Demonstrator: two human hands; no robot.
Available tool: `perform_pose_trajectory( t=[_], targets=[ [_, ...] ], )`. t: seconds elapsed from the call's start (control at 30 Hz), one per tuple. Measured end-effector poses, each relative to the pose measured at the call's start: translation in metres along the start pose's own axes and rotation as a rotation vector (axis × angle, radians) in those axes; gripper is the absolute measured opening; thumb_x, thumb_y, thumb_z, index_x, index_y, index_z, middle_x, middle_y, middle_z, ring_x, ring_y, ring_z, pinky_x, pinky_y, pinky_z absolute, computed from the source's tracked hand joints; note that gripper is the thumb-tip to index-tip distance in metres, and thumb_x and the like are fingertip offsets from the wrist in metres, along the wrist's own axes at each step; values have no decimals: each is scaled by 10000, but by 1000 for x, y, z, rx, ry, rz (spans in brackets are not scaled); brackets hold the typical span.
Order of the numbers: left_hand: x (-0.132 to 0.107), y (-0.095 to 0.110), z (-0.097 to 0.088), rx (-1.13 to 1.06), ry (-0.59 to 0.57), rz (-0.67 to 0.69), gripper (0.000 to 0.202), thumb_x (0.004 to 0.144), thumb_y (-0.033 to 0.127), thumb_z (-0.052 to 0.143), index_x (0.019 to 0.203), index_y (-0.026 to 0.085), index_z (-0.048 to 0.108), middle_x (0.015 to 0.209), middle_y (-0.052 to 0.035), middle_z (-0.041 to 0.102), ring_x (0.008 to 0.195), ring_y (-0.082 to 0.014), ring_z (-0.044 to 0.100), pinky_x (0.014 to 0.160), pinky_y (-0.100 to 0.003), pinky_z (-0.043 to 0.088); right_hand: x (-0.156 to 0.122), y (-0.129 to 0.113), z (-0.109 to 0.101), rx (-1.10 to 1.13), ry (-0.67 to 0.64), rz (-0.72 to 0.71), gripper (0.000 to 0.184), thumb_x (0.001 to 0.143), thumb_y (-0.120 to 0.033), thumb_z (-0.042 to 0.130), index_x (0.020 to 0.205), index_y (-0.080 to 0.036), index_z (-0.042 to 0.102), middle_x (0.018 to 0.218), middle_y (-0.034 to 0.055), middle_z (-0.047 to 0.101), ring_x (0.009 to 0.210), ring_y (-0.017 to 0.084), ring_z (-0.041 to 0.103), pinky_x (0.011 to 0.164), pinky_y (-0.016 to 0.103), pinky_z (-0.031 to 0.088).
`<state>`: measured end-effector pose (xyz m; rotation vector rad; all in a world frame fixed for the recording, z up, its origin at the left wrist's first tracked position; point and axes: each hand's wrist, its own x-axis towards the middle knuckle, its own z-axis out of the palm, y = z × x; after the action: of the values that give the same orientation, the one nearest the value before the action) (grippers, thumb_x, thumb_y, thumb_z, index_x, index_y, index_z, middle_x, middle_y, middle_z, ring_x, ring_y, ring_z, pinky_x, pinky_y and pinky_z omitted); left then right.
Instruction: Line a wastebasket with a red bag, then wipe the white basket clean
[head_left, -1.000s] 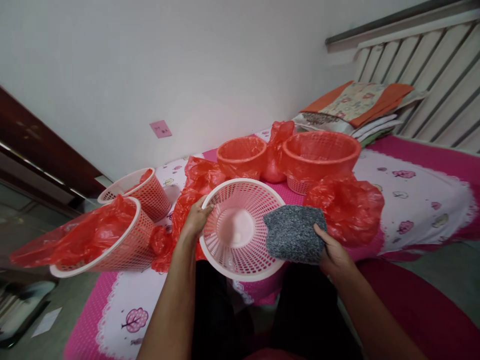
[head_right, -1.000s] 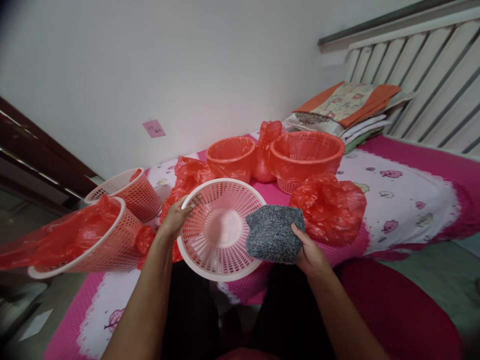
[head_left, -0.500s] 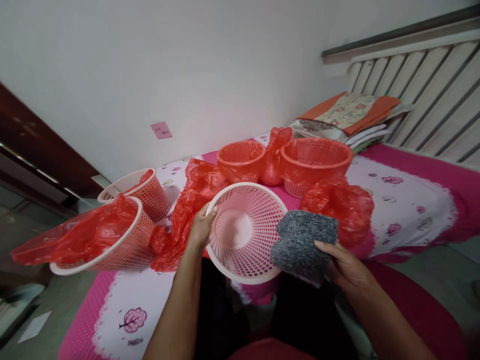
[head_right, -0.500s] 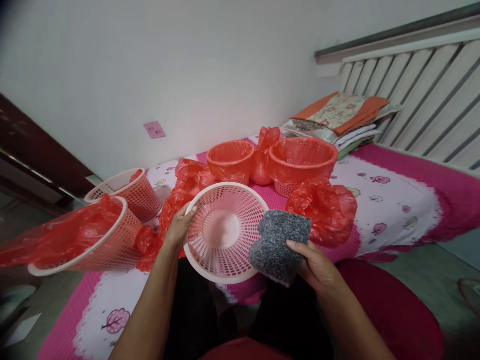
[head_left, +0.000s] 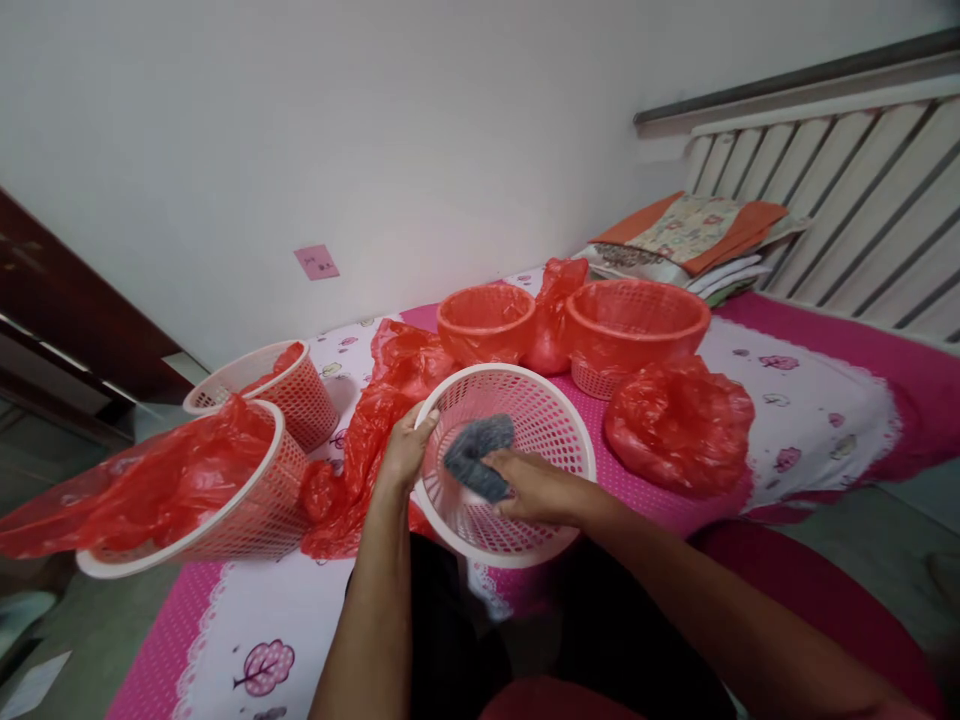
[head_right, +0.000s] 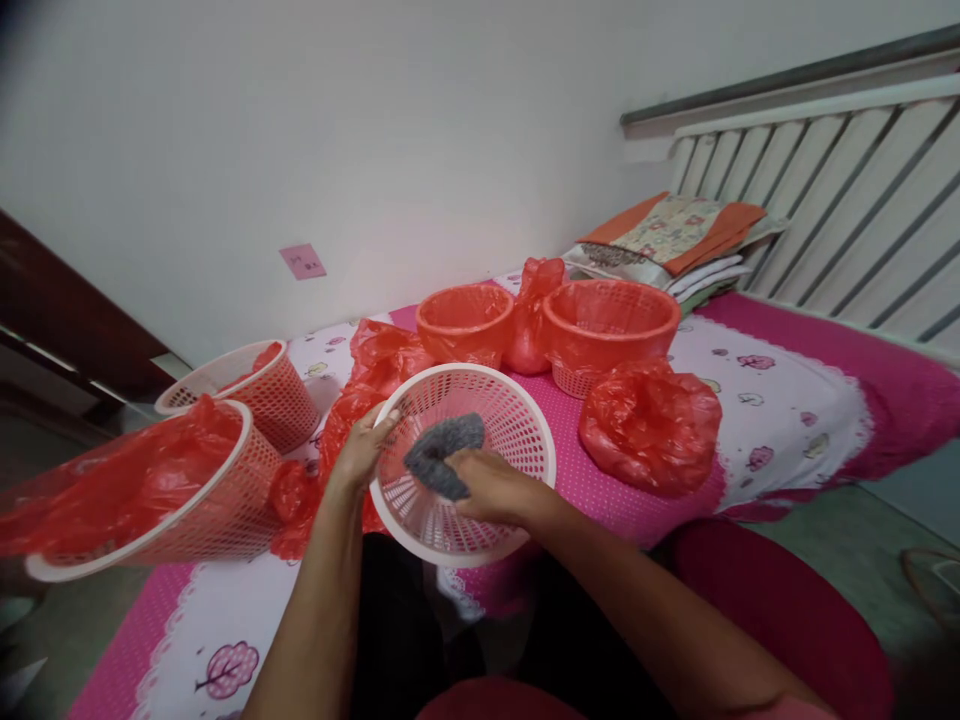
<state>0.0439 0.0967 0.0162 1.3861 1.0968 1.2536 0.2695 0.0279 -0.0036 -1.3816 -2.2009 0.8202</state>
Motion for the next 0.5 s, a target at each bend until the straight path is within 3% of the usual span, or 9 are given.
perform_pose_trajectory(
  t=[0.07,0.1,0.23,0.33,0.4,0.5],
  targets=[
    [6,-1,-2,-5,-2,7,555,760,541,831,1171,169,804,1313,-145,777,1291,-338,674,1192,-500,424,5,2,3,-147,-100,-15,624,820,-221,744,1432,-140,651,1537,198,616,1411,361,593,1166,454,470],
    [7,-2,-2,-8,-5,10,551,759,540,829,1167,170,805,1313,-145,777,1292,-338,674,1194,-502,421,6,4,2,-182,-117,-2,575,861,-204,703,1430,-139,654,1524,198,626,1398,348,605,1145,435,482],
    [5,-5,-4,-48,-13,25,501,779,487,808,1174,179,805,1328,-137,775,1307,-329,669,1205,-490,410,16,11,-18,-269,-258,86,238,972,-207,589,1104,-194,787,1098,142,796,1016,287,745,888,366,542],
    [0,-7,-5,-58,-15,43,451,776,412,789,1160,176,808,1302,-126,785,1284,-322,679,1199,-472,418,45,10,-23,-263,-338,100,192,962,-188,597,913,-213,780,914,92,778,843,231,709,796,325,506],
    [-1,-8,-7,-64,-22,53,444,775,379,771,1167,173,806,1283,-117,791,1273,-319,681,1192,-464,425,73,9,-11,-212,-370,107,166,921,-150,627,821,-188,753,817,61,746,769,200,674,776,304,494],
    [0,-8,-10,-92,-36,45,460,776,362,754,1191,169,798,1280,-112,790,1268,-319,681,1186,-464,429,111,11,28,-146,-352,112,150,821,-78,689,690,-152,694,695,41,685,744,205,662,793,317,510]
  ],
)
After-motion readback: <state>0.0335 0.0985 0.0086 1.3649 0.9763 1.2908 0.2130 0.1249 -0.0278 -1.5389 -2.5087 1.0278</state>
